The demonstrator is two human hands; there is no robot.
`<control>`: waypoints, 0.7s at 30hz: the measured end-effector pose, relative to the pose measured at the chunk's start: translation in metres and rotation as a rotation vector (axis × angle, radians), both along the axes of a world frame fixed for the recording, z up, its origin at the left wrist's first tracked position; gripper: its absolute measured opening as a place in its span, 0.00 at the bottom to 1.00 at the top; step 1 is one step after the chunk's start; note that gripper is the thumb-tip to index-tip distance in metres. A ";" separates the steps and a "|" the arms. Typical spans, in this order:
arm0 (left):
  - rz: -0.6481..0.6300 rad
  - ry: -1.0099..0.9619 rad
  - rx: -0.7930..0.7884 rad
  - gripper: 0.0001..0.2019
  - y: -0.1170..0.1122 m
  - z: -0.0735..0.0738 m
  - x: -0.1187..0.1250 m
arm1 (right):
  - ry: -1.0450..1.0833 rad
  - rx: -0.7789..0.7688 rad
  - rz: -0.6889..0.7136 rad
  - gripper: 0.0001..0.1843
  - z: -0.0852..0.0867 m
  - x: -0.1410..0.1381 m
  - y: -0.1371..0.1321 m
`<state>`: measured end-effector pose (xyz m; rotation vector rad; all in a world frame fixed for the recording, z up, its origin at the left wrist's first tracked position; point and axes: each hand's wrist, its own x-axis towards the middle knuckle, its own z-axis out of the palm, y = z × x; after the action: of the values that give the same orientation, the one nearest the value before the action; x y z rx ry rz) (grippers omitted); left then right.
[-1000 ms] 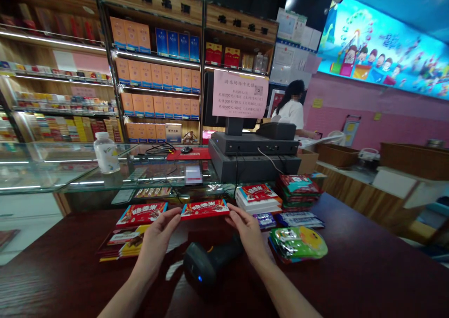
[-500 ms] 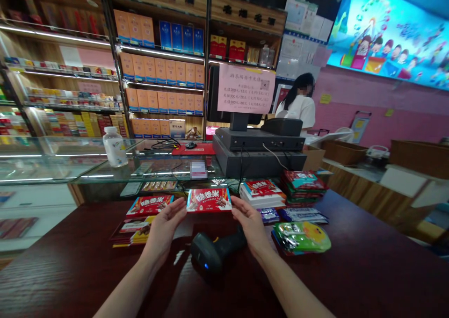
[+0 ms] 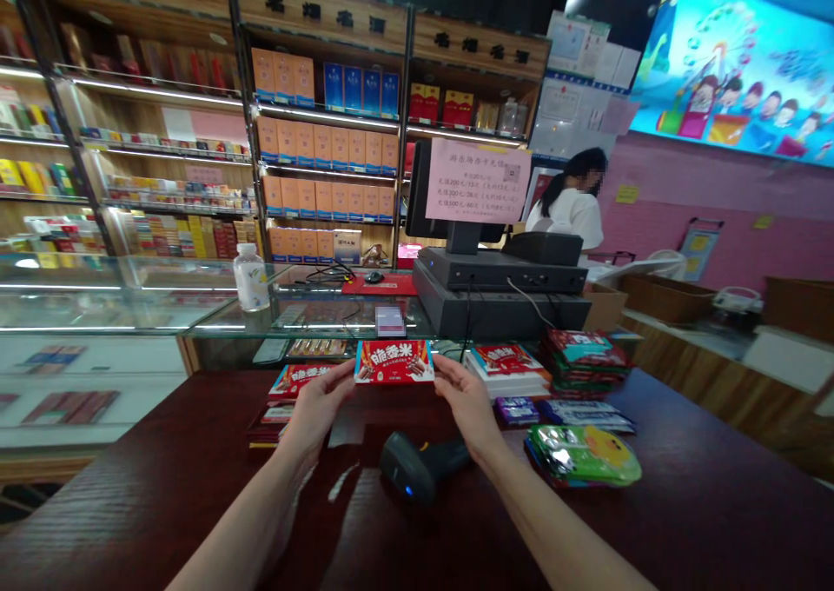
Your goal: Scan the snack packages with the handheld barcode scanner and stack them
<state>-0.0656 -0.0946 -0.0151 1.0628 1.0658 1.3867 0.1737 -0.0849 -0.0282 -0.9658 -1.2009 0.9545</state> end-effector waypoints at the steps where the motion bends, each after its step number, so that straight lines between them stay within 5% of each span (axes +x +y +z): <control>1: 0.025 0.052 0.001 0.33 0.000 0.002 -0.004 | -0.007 0.016 0.003 0.25 0.001 -0.003 0.002; 7: 0.124 0.208 -0.009 0.33 -0.003 0.006 -0.031 | -0.159 0.128 0.010 0.26 -0.002 -0.024 0.013; 15: 0.212 0.280 0.068 0.33 -0.010 0.005 -0.052 | -0.687 0.295 -0.053 0.32 0.014 -0.049 -0.004; 21: 0.185 0.304 0.140 0.32 -0.002 0.002 -0.075 | -1.031 0.237 0.009 0.40 0.028 -0.066 -0.013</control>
<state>-0.1403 -0.0966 -0.0135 1.3361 1.3297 1.4952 0.1076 -0.0984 0.0001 -1.2982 -2.1068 0.2498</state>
